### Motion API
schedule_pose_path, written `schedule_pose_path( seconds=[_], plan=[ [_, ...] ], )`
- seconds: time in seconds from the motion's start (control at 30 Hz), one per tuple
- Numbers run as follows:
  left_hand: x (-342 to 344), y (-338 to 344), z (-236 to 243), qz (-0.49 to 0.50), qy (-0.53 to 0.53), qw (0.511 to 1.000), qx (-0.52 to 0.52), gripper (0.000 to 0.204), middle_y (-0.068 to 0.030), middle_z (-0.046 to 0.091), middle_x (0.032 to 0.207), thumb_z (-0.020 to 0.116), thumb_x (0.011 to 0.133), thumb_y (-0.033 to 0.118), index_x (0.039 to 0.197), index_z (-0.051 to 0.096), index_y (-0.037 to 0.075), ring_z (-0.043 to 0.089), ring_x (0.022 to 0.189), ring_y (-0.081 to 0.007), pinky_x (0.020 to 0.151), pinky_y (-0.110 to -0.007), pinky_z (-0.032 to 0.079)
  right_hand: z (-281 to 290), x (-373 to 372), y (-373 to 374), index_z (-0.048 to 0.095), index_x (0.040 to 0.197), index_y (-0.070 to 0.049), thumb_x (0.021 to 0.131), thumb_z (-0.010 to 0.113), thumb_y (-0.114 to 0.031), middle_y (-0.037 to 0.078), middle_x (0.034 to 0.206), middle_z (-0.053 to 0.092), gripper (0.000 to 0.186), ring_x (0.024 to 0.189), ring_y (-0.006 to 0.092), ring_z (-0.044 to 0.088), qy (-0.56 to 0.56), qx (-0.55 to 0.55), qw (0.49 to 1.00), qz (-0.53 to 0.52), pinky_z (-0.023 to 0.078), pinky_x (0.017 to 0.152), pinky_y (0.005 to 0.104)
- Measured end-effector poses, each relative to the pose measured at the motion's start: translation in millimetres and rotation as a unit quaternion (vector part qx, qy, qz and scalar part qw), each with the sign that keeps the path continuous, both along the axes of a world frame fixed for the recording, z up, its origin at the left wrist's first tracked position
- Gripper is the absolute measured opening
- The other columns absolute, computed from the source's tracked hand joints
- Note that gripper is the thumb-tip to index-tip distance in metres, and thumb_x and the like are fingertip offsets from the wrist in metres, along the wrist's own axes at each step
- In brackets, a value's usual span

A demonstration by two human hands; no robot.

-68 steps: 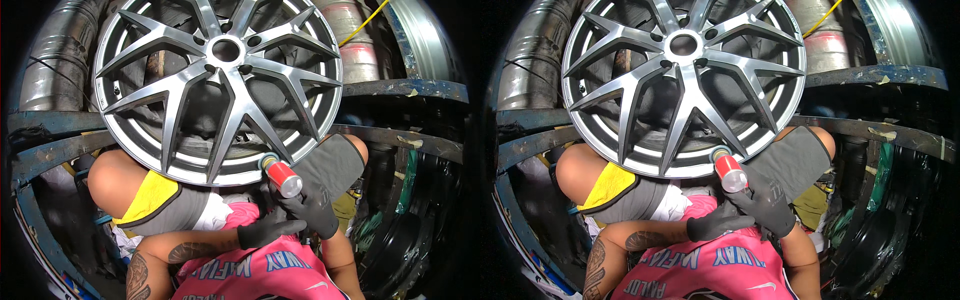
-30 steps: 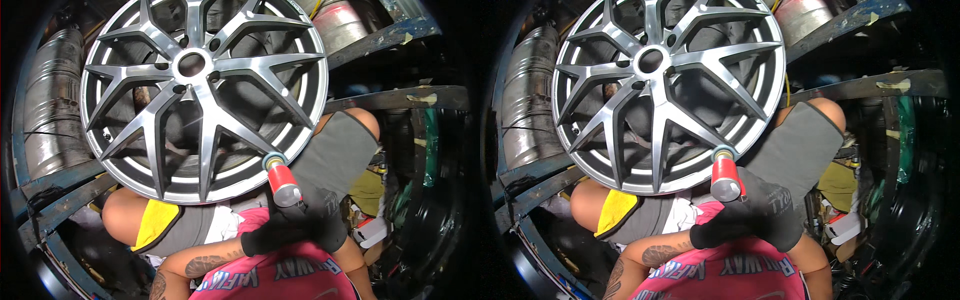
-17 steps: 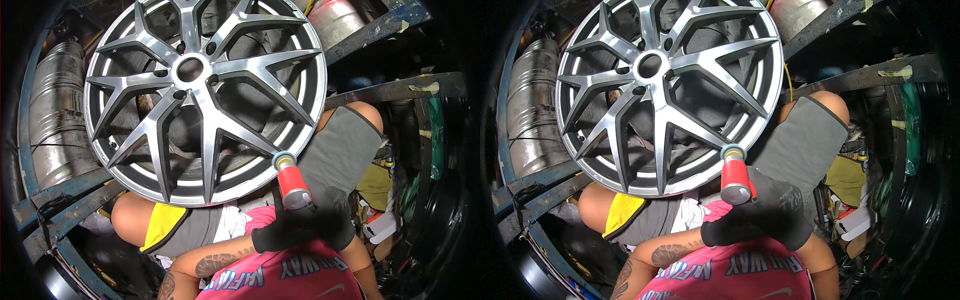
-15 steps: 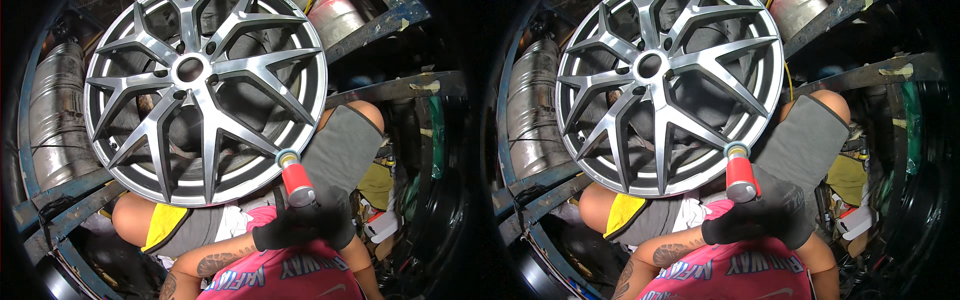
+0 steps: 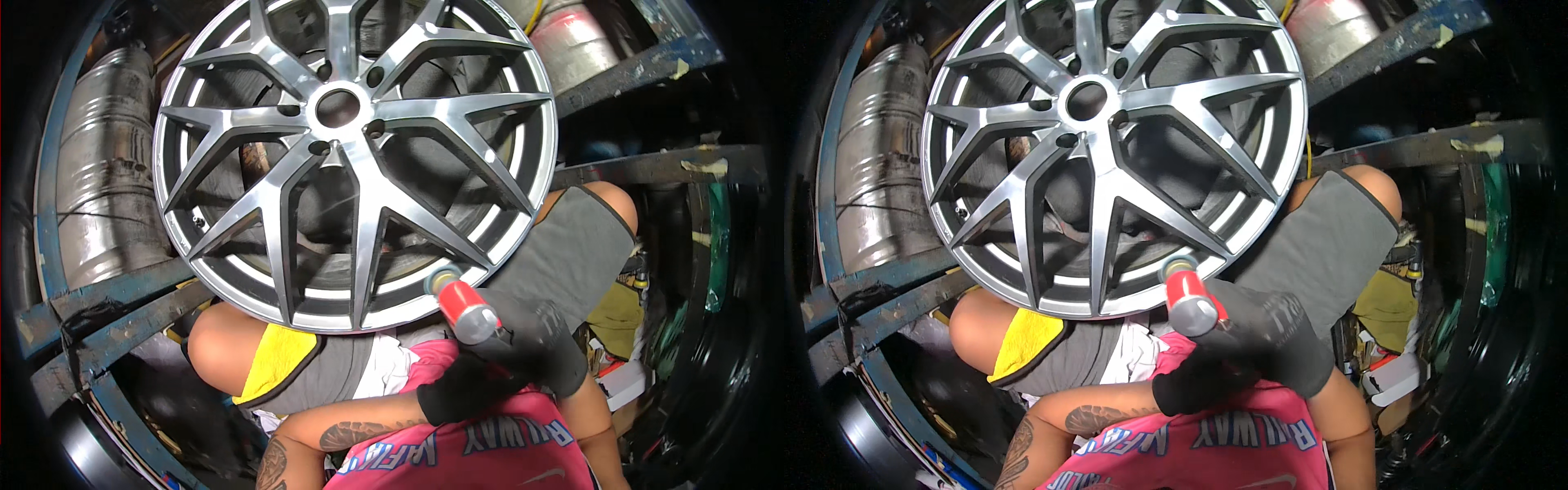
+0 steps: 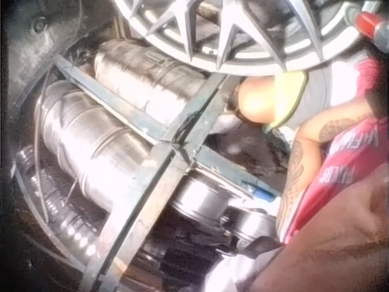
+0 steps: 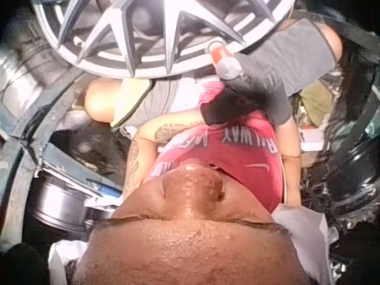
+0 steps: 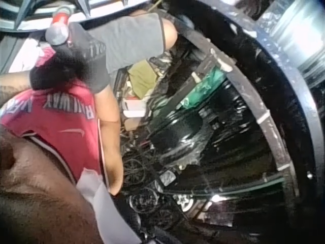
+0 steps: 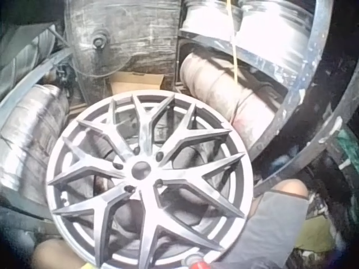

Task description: Sanding the edge of an automotive wheel rim using a pneumatic sanding tool.

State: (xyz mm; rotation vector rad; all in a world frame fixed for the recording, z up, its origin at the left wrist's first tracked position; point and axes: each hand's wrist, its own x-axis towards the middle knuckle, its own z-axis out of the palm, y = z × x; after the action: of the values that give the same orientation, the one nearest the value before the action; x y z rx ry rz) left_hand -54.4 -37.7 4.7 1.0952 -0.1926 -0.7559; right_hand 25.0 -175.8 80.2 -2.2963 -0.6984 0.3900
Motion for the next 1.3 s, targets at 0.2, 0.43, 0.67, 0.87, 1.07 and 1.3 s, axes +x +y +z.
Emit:
schedule_pose_path(
  seconds=[0.2, 0.43, 0.67, 0.87, 1.07, 1.3],
  plan=[
    [9.4, 0.9, -11.3, -0.095, 0.045, 0.99, -0.097, 0.034, -0.0115, 0.064, 0.114, 0.07, 0.089, 0.011, 0.121, 0.062, 0.003, 0.058, 0.114, -0.0236, 0.098, -0.038, 0.046, 9.9, -23.2, 2.8, 0.066, 0.119, -0.006, 0.081, 0.075, -0.027, 0.019, 0.1, 0.069, 0.044, 0.079, 0.0368, 0.069, 0.138, -0.106, 0.965, -0.199, 0.052, 0.067, 0.0466],
    [2.6, -6.8, -24.4, -0.036, 0.109, 0.948, -0.298, 0.042, -0.0189, 0.052, 0.128, 0.051, 0.105, 0.024, 0.134, 0.048, -0.007, 0.054, 0.12, -0.0246, 0.106, -0.039, 0.041, 18.4, 23.4, 8.5, 0.068, 0.117, -0.001, 0.089, 0.074, -0.025, 0.021, 0.097, 0.071, 0.038, 0.086, 0.0373, 0.068, 0.136, -0.068, 0.979, -0.137, 0.052, 0.076, 0.0426],
    [9.8, 10.4, -1.1, -0.084, 0.135, 0.949, -0.271, 0.048, -0.0199, 0.051, 0.134, 0.036, 0.11, 0.031, 0.138, 0.049, -0.005, 0.051, 0.125, -0.0263, 0.113, -0.042, 0.035, 12.3, 54.2, 23.1, 0.063, 0.126, -0.002, 0.094, 0.071, -0.032, 0.017, 0.11, 0.071, 0.045, 0.101, 0.0254, 0.069, 0.352, -0.004, 0.936, -0.029, 0.051, 0.089, 0.0351],
    [-1.9, 0.5, -14.0, 0.0, 0.149, 0.953, -0.263, 0.038, -0.0151, 0.057, 0.129, 0.043, 0.109, 0.022, 0.129, 0.055, -0.008, 0.057, 0.118, -0.0235, 0.106, -0.037, 0.043, 20.7, 45.6, 35.3, 0.063, 0.126, -0.004, 0.092, 0.073, -0.032, 0.016, 0.106, 0.072, 0.045, 0.094, 0.0271, 0.07, 0.288, -0.083, 0.953, -0.038, 0.052, 0.085, 0.0368],
    [-2.0, -0.4, -5.4, -0.015, 0.089, 0.972, -0.216, 0.04, -0.0114, 0.054, 0.128, 0.059, 0.1, 0.016, 0.134, 0.046, -0.001, 0.053, 0.118, -0.0202, 0.105, -0.036, 0.041, 20.2, 18.0, 27.4, 0.065, 0.124, -0.004, 0.086, 0.076, -0.029, 0.017, 0.097, 0.072, 0.046, 0.086, 0.0309, 0.07, 0.208, -0.112, 0.969, -0.064, 0.053, 0.078, 0.0403],
    [4.7, 13.1, 13.0, 0.022, 0.208, 0.956, -0.207, 0.032, -0.0111, 0.046, 0.117, 0.062, 0.096, 0.016, 0.121, 0.049, 0.0, 0.046, 0.119, -0.0208, 0.106, -0.037, 0.036, 22.2, 7.9, 31.4, 0.066, 0.123, -0.006, 0.084, 0.075, -0.036, 0.019, 0.096, 0.071, 0.05, 0.083, 0.0378, 0.069, 0.167, -0.137, 0.973, -0.082, 0.053, 0.075, 0.0434]
  ],
)
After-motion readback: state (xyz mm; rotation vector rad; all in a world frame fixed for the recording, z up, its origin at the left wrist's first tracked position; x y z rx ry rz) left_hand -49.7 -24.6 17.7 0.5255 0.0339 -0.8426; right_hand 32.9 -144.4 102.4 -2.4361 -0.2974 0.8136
